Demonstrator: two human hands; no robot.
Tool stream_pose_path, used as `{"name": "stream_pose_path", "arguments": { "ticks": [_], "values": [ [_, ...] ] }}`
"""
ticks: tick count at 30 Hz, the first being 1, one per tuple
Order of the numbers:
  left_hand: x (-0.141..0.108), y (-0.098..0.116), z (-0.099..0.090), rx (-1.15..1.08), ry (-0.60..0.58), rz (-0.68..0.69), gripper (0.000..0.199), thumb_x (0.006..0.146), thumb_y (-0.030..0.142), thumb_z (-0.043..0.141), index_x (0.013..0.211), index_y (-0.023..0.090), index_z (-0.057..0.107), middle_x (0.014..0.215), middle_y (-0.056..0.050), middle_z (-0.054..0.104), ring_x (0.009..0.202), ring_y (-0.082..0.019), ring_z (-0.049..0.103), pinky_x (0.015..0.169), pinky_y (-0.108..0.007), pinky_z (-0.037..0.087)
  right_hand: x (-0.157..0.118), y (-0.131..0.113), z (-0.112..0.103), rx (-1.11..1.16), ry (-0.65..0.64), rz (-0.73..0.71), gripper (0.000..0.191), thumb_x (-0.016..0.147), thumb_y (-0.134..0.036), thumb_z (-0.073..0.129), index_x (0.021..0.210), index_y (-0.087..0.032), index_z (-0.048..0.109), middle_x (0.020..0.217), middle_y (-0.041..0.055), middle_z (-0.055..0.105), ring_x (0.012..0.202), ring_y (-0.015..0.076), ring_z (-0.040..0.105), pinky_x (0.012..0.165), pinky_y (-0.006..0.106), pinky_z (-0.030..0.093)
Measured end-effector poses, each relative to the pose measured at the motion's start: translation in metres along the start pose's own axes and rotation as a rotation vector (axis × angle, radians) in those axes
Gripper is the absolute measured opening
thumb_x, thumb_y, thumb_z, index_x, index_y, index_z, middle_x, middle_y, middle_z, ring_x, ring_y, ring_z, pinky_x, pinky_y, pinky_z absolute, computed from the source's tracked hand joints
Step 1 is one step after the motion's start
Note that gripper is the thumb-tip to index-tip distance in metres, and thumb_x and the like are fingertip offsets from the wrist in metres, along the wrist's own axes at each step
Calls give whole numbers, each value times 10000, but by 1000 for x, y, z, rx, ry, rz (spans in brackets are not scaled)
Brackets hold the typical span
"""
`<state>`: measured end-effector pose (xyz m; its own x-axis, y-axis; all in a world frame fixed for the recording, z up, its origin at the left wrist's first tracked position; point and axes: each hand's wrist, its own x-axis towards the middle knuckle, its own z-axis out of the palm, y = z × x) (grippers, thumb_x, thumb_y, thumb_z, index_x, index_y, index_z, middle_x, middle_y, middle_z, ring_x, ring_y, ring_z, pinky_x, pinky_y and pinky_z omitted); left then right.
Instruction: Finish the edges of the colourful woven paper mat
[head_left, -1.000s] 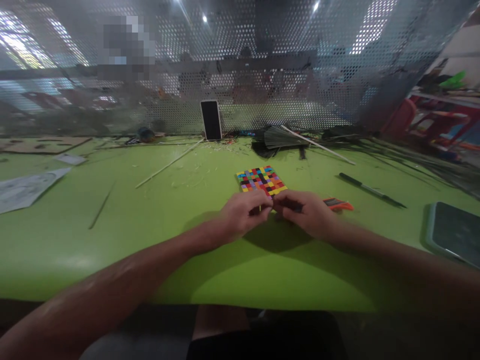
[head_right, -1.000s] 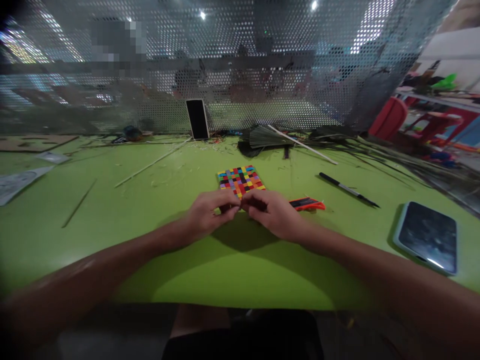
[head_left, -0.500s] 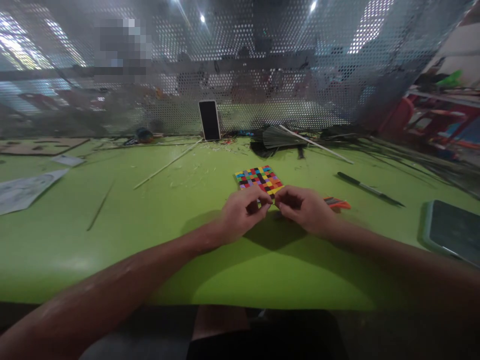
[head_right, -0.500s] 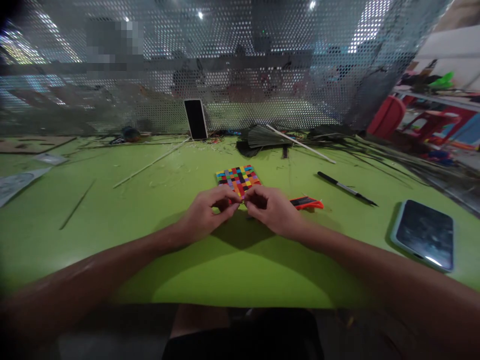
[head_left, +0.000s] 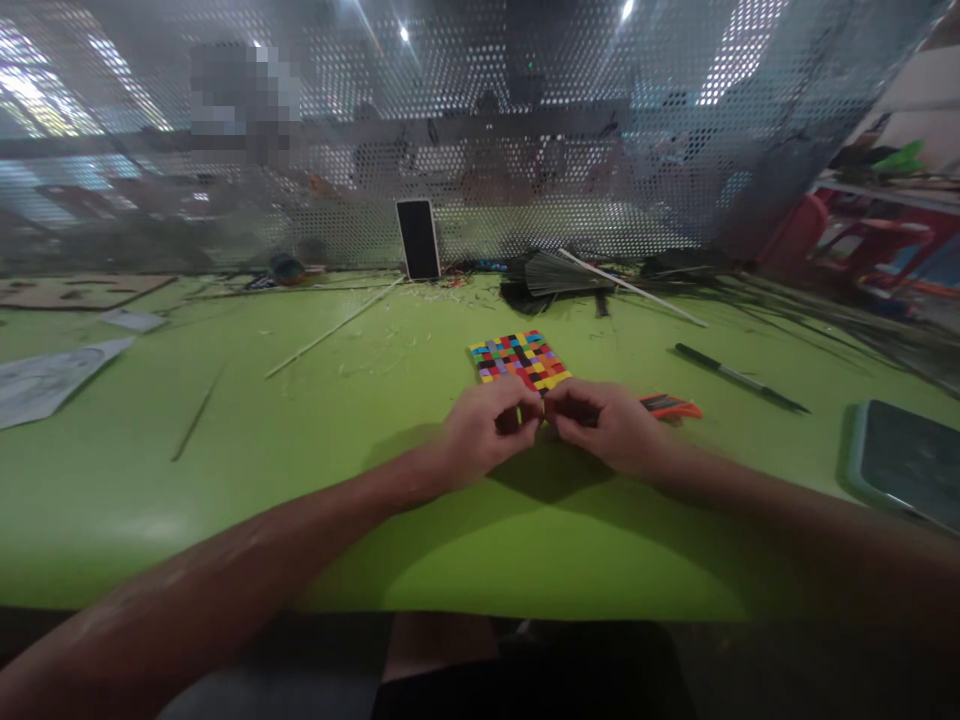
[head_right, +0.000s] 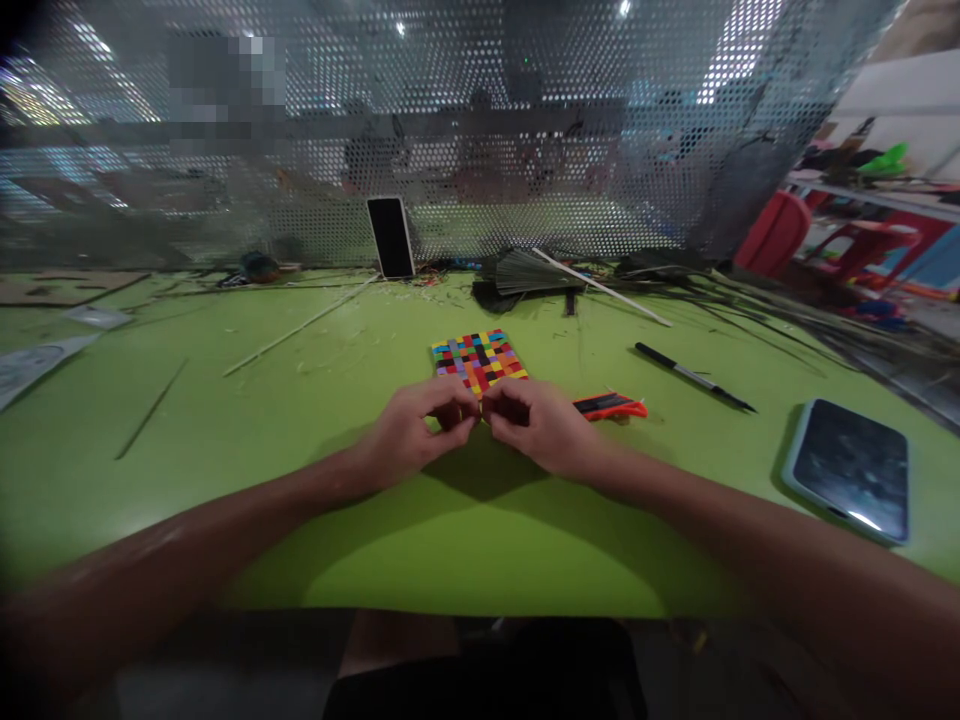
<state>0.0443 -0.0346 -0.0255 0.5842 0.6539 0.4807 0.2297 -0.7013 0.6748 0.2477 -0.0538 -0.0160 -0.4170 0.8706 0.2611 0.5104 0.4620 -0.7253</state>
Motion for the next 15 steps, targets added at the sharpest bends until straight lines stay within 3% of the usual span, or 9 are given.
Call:
{"name": "stream_pose_path", "arguments": {
  "ticks": [6, 12, 15],
  "values": [
    [-1, -3, 0, 7, -13, -2, 37, 834, 180, 590, 804, 159, 582, 713, 12, 567, 607, -88, 512, 600, -219, 426, 1, -3, -3, -47, -21, -28, 131, 845, -191, 554, 910, -171, 667, 785, 28, 668, 706, 145, 586, 661, 266, 462],
    [-3, -4, 0, 98, 6, 78, 77, 882, 203, 586, 819, 158, 594, 725, 5, 571, 613, -93, 514, 614, -231, 424, 2, -4, -2, 13, -33, 17, 147, 827, -152, 561, 915, -181, 674, 822, 32, 682, 720, 145, 584, 664, 273, 475],
    [-3, -3, 0, 176, 27, 138, 87, 911, 213, 580, 849, 157, 606, 755, -4, 590, 633, -97, 524, 625, -232, 428, 2, -5, -3, 132, -69, 95, 105, 857, -247, 591, 900, -177, 657, 765, 22, 652, 635, 126, 550, 585, 259, 457]
  ]
}}
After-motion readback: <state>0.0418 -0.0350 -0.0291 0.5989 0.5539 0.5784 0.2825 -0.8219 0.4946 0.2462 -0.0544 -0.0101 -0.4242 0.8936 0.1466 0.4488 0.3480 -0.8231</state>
